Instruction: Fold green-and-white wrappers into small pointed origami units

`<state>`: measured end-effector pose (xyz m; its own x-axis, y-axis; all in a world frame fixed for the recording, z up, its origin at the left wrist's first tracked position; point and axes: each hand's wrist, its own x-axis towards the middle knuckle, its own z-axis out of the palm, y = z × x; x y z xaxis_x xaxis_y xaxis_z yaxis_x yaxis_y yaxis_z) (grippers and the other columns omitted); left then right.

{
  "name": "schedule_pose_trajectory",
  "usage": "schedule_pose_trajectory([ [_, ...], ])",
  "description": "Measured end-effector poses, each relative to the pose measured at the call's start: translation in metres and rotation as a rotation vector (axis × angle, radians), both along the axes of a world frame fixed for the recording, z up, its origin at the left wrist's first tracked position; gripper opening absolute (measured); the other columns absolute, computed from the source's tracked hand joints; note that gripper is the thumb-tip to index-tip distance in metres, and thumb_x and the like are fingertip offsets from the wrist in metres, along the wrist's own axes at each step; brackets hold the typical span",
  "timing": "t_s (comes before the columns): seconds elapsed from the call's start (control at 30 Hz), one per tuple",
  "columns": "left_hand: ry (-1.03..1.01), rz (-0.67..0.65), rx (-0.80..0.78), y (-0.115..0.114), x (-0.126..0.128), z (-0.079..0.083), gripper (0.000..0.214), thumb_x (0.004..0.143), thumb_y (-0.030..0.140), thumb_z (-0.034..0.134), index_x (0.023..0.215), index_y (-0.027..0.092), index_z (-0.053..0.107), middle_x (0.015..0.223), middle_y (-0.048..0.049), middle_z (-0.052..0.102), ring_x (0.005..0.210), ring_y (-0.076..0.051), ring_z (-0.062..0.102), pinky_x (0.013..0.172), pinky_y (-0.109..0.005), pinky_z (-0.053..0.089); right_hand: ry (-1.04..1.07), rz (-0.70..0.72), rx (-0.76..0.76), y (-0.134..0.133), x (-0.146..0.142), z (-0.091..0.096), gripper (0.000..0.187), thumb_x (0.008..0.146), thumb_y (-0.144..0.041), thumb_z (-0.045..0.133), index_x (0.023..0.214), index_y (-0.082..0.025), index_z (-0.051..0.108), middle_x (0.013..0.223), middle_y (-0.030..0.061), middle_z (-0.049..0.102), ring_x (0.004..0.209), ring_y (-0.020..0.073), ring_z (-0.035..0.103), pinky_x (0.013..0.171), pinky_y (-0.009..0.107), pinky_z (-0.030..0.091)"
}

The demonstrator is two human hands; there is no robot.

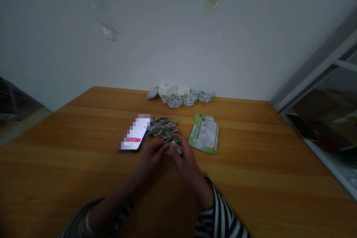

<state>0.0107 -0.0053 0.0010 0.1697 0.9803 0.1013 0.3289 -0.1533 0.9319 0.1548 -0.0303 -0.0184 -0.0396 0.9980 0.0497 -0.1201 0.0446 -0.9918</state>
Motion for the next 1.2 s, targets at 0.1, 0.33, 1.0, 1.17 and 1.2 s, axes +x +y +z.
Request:
schedule_pose_trajectory([
  [0.1, -0.035, 0.002, -0.025, 0.000, 0.001, -0.003, 0.031, 0.079, 0.042, 0.060, 0.064, 0.016, 0.067, 0.052, 0.0004, 0.055, 0.052, -0.014, 0.049, 0.048, -0.022, 0.033, -0.044, -0.060, 0.057, 0.002, -0.001, -0.002, 0.043, 0.082, -0.039, 0.064, 0.122, -0.024, 0.060, 0.106, 0.0049, 0.070, 0.091, 0.0210, 0.065, 0.077, 0.031, 0.052],
  [0.33, -0.122, -0.039, -0.164, 0.004, -0.001, -0.008, 0.035, 0.081, 0.046, 0.056, 0.064, 0.016, 0.062, 0.046, 0.0014, 0.054, 0.042, -0.013, 0.048, 0.045, -0.023, 0.035, -0.027, -0.081, 0.055, 0.004, 0.002, -0.003, 0.043, 0.083, -0.040, 0.062, 0.124, -0.024, 0.060, 0.106, 0.0046, 0.070, 0.086, 0.0201, 0.066, 0.077, 0.032, 0.052],
  [1.0, -0.212, -0.148, -0.329, 0.017, -0.011, -0.015, 0.035, 0.077, 0.049, 0.061, 0.074, 0.014, 0.068, 0.069, -0.0024, 0.067, 0.067, -0.018, 0.061, 0.064, -0.027, 0.047, 0.088, 0.270, 0.096, -0.001, 0.003, -0.009, 0.048, 0.072, -0.025, 0.076, 0.118, -0.027, 0.063, 0.101, 0.0034, 0.071, 0.093, 0.0192, 0.067, 0.084, 0.034, 0.053],
  [1.17, -0.236, -0.205, -0.392, 0.011, -0.008, -0.012, 0.047, 0.082, 0.058, 0.053, 0.076, 0.014, 0.070, 0.061, -0.0026, 0.065, 0.054, -0.017, 0.059, 0.051, -0.026, 0.044, -0.022, 0.035, 0.059, 0.008, 0.011, -0.009, 0.005, 0.071, -0.024, 0.072, 0.075, -0.021, 0.073, 0.069, 0.0001, 0.071, 0.059, 0.0141, 0.064, 0.056, 0.024, 0.051],
  [1.2, -0.291, -0.170, -0.384, 0.009, -0.007, -0.010, 0.052, 0.084, 0.061, 0.048, 0.085, 0.015, 0.069, 0.061, -0.0022, 0.065, 0.051, -0.016, 0.058, 0.049, -0.026, 0.044, -0.011, -0.018, 0.043, 0.009, 0.012, -0.009, 0.005, 0.071, -0.026, 0.072, 0.073, -0.021, 0.072, 0.064, -0.0007, 0.069, 0.053, 0.0128, 0.061, 0.051, 0.023, 0.049],
])
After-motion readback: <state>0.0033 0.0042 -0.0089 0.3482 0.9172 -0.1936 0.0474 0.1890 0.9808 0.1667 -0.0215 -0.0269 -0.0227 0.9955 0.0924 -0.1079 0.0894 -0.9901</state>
